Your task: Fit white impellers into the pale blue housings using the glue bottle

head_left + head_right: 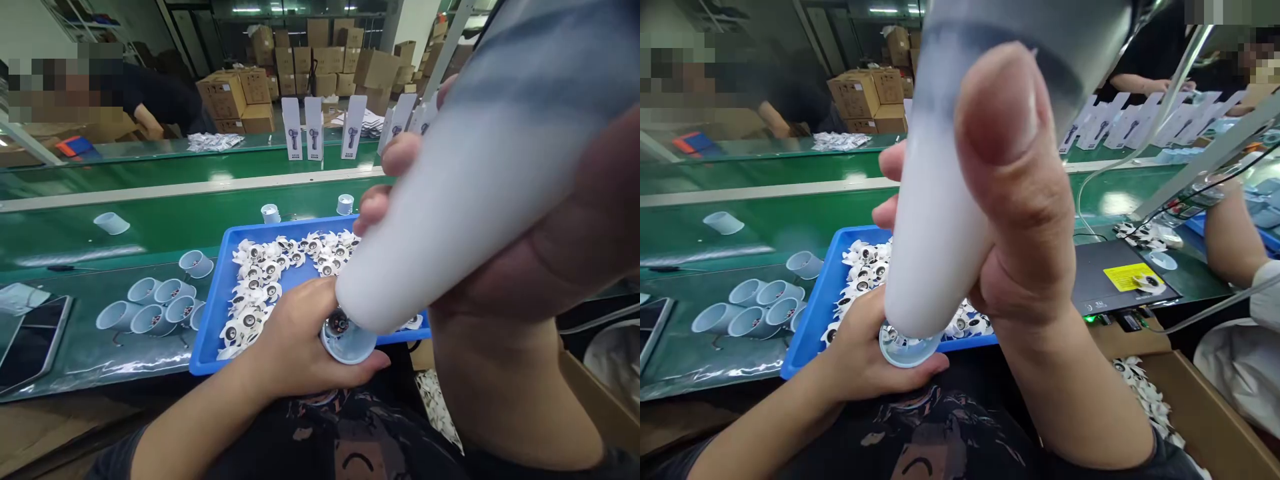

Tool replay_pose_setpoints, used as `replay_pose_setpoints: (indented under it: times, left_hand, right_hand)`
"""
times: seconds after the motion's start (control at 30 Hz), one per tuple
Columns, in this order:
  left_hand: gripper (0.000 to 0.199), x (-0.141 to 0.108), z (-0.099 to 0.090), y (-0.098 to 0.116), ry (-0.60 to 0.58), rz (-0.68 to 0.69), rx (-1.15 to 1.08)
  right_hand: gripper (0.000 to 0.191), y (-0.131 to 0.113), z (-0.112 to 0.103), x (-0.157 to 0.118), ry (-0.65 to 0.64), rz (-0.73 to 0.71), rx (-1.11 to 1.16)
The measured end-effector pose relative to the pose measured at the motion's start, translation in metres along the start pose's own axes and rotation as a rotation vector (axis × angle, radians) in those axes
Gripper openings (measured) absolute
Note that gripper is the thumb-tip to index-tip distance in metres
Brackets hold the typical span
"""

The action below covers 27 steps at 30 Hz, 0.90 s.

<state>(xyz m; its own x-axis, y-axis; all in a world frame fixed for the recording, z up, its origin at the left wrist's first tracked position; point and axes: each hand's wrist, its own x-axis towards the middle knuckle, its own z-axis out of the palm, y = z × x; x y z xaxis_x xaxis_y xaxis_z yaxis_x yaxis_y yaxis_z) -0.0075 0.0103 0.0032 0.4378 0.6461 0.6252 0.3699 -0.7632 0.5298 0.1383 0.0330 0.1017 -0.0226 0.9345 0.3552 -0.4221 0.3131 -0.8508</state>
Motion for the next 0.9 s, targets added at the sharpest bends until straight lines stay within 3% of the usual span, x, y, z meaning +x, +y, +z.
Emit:
replay_pose_setpoints:
  times: [0.27, 0.37, 0.5, 0.6, 0.8, 0.9]
  left_hand:
    - [0.031, -0.001, 0.006, 0.004, 0.009, -0.025, 0.023]
    - [0.032, -0.001, 0.007, 0.004, 0.010, -0.017, 0.026]
    - [0.031, 0.000, 0.008, 0.004, 0.018, -0.027, 0.036]
    - [0.030, -0.001, 0.008, 0.003, 0.014, -0.045, 0.067]
    - [0.032, -0.002, 0.008, 0.005, -0.009, -0.108, 0.072]
    - [0.041, -0.002, 0.006, 0.006, -0.093, -0.170, 0.015]
  right_hand:
    - [0.089, -0.008, -0.008, -0.001, -0.046, 0.039, 0.023]
    - [0.090, -0.005, -0.010, -0.001, -0.094, -0.010, 0.061]
    - [0.076, 0.000, -0.013, -0.004, -0.088, 0.044, 0.118]
    - [0.070, 0.004, -0.014, -0.006, -0.137, -0.030, 0.150]
    - [0.082, 0.002, -0.005, 0.002, 0.081, 0.031, 0.057]
    - [0.068, 0.005, -0.007, 0.003, 0.092, 0.030, 0.037]
